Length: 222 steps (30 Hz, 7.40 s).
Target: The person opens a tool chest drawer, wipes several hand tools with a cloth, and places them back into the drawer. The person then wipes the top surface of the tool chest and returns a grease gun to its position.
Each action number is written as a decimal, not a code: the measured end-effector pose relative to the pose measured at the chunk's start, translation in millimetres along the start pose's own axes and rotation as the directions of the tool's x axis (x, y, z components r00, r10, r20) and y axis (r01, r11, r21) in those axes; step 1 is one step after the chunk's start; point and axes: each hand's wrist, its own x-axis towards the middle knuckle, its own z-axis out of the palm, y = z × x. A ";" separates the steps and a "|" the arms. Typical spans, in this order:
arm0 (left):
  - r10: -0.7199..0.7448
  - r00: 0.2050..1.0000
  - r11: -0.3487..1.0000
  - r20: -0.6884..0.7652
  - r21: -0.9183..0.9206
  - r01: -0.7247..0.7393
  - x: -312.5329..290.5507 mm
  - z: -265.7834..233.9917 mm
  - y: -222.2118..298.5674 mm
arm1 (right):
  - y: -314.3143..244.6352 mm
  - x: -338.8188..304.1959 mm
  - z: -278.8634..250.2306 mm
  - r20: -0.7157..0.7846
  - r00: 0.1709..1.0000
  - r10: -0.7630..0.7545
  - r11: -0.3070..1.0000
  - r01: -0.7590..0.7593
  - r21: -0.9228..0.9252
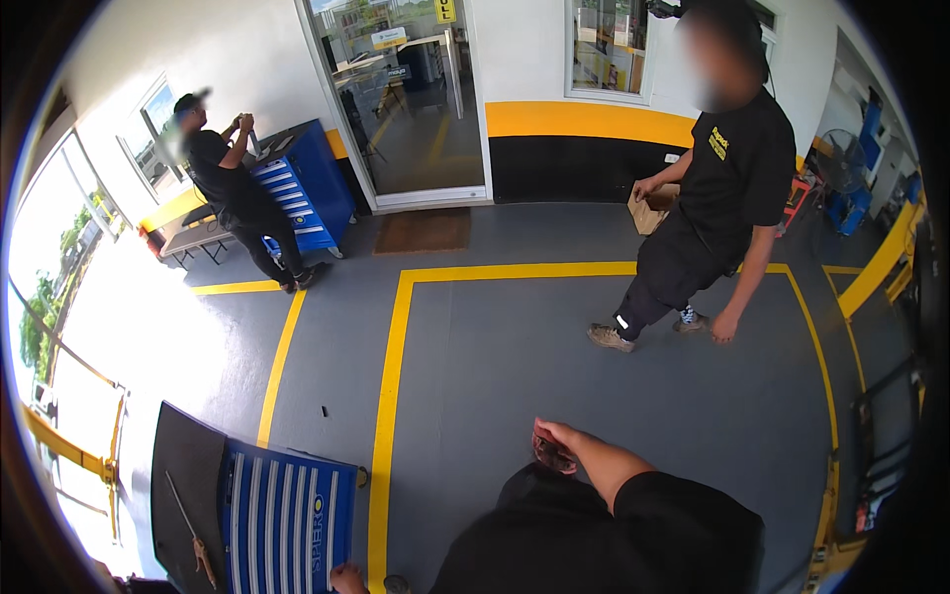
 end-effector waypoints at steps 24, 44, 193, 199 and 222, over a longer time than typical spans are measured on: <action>0.015 0.866 0.958 -0.500 -0.240 -0.155 167.0 -148.7 89.4 | 43.5 -122.3 174.8 0.120 0.988 -0.097 0.988 0.110 -0.111; -0.035 0.808 0.991 -0.589 -0.123 -0.046 195.7 -106.5 100.6 | 131.3 -193.6 49.5 0.014 1.000 0.009 0.999 -0.010 0.042; -0.582 0.449 0.794 0.678 0.355 0.493 -244.9 143.3 -409.5 | -11.9 35.7 838.3 0.874 0.434 -0.221 0.917 0.397 0.034; -0.601 0.522 0.774 0.605 0.277 0.570 -294.6 154.7 -431.7 | -24.3 60.4 834.4 0.903 0.416 -0.112 0.971 0.238 0.011; -0.680 0.346 0.630 0.647 0.273 0.728 -315.4 130.3 -412.1 | 153.7 -141.1 700.5 0.907 -0.419 0.047 -0.787 0.543 0.292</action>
